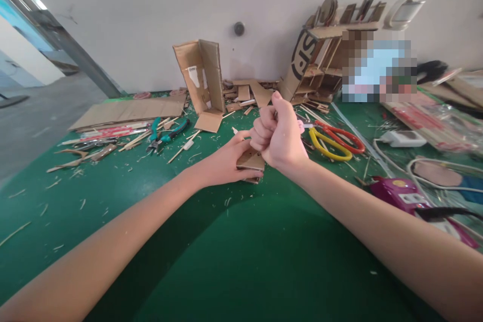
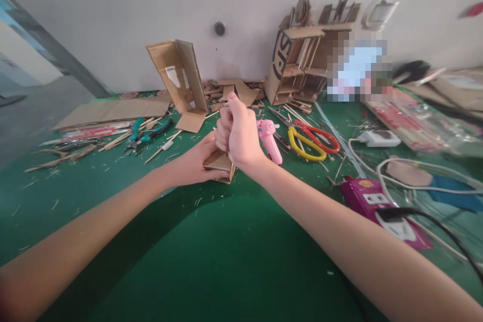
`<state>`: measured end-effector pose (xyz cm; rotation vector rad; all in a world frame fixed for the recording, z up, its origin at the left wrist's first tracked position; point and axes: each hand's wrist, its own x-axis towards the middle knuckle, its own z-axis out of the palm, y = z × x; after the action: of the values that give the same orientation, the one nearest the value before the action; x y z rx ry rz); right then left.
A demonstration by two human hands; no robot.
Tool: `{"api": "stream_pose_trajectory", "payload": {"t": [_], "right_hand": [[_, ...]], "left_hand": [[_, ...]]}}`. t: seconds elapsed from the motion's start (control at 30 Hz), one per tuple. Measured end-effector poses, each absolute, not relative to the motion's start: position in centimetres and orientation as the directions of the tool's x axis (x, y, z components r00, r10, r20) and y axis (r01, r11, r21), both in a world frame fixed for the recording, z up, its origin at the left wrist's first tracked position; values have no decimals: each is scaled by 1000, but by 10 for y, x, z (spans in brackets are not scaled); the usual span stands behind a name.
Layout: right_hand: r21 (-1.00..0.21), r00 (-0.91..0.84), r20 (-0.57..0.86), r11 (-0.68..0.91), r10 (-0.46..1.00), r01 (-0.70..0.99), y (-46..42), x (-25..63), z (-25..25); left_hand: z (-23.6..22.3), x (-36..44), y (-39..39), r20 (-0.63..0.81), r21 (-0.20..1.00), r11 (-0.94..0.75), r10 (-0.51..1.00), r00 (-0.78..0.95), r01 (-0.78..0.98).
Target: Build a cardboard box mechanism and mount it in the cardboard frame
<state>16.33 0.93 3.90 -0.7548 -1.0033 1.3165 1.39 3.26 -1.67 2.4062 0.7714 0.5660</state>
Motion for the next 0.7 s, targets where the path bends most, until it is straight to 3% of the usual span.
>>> {"api": "stream_pose_trajectory", "payload": {"t": [0.27,0.47,0.7], "right_hand": [[-864,-34,178,140,983,-484,10,165,36],[-874,-26,153,123,988,-471,12,166,31],[-868,-33,137,104,990,-485,13,168,31]], "left_hand": [[-10,14,31,189,636,-663,629,754,394],[-7,12,29,231,787,-580,592,772,210],[-2,14,29,226,753,-578,675,703,313]]}}
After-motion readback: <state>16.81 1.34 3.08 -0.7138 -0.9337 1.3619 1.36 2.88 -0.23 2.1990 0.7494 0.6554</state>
